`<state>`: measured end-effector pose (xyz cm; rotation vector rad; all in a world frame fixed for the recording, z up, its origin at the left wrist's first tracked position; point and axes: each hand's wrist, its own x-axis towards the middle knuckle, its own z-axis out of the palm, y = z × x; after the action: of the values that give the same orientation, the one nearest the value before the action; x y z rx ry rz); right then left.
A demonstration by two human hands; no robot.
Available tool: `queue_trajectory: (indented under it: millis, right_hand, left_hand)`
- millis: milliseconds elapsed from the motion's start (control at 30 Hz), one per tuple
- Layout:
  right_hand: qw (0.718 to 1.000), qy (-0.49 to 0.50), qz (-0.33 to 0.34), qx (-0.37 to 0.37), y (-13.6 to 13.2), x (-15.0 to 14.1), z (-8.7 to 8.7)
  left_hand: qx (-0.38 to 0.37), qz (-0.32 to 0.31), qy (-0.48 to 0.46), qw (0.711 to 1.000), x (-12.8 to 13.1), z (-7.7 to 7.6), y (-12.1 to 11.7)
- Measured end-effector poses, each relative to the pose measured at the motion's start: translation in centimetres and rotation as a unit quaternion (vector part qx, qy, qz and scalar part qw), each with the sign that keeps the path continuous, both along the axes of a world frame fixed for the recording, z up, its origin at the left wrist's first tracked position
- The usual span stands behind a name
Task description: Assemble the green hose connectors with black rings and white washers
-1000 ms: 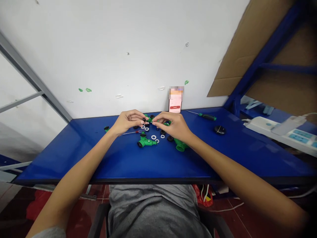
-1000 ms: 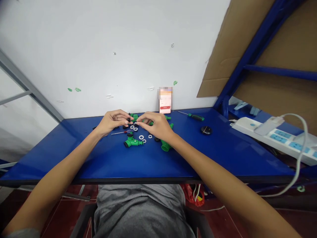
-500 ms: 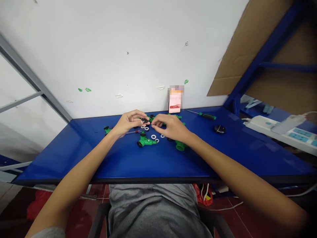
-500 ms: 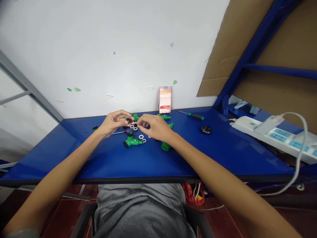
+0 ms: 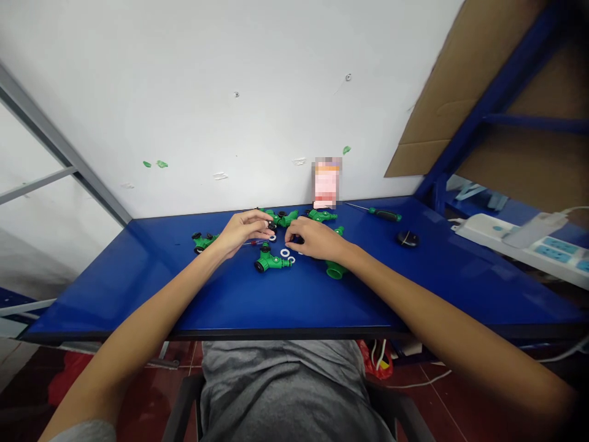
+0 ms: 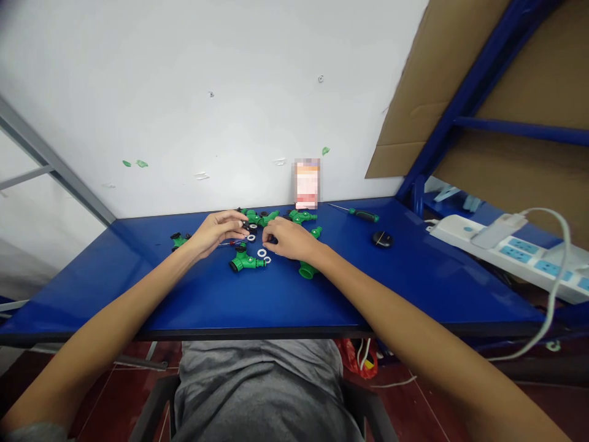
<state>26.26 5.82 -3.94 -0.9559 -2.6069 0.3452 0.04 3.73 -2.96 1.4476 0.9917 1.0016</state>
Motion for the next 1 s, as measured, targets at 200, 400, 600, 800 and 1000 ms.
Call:
queue_trajectory:
  millis: [200,400,600,800,1000]
  right_hand:
    - [1.0,0.003,0.003,0.009,0.2,0.0,-0.3]
    - [0.997,0.068,0.01,0.033,-0.1,-0.1,-0.1]
    - [0.987,0.146,0.004,0.073,-0.8,-0.3,0.8]
    - [0.967,0.251,0.013,0.042,-1.8,-0.9,1.2]
    - [0.91,0.37,0.008,-0.185,-2.2,-2.8,0.2]
  left_hand:
    - [0.003,0.004,-0.034,0.999,0.5,-0.1,-0.2]
    - [0.049,0.017,-0.034,0.998,0.5,-0.5,0.0]
    - [0.276,0.056,0.125,0.952,0.3,-0.1,-0.1]
    - [0.589,0.081,0.27,0.758,0.6,1.4,-1.7]
    - [0.634,0.077,0.344,0.688,0.9,1.3,-2.2]
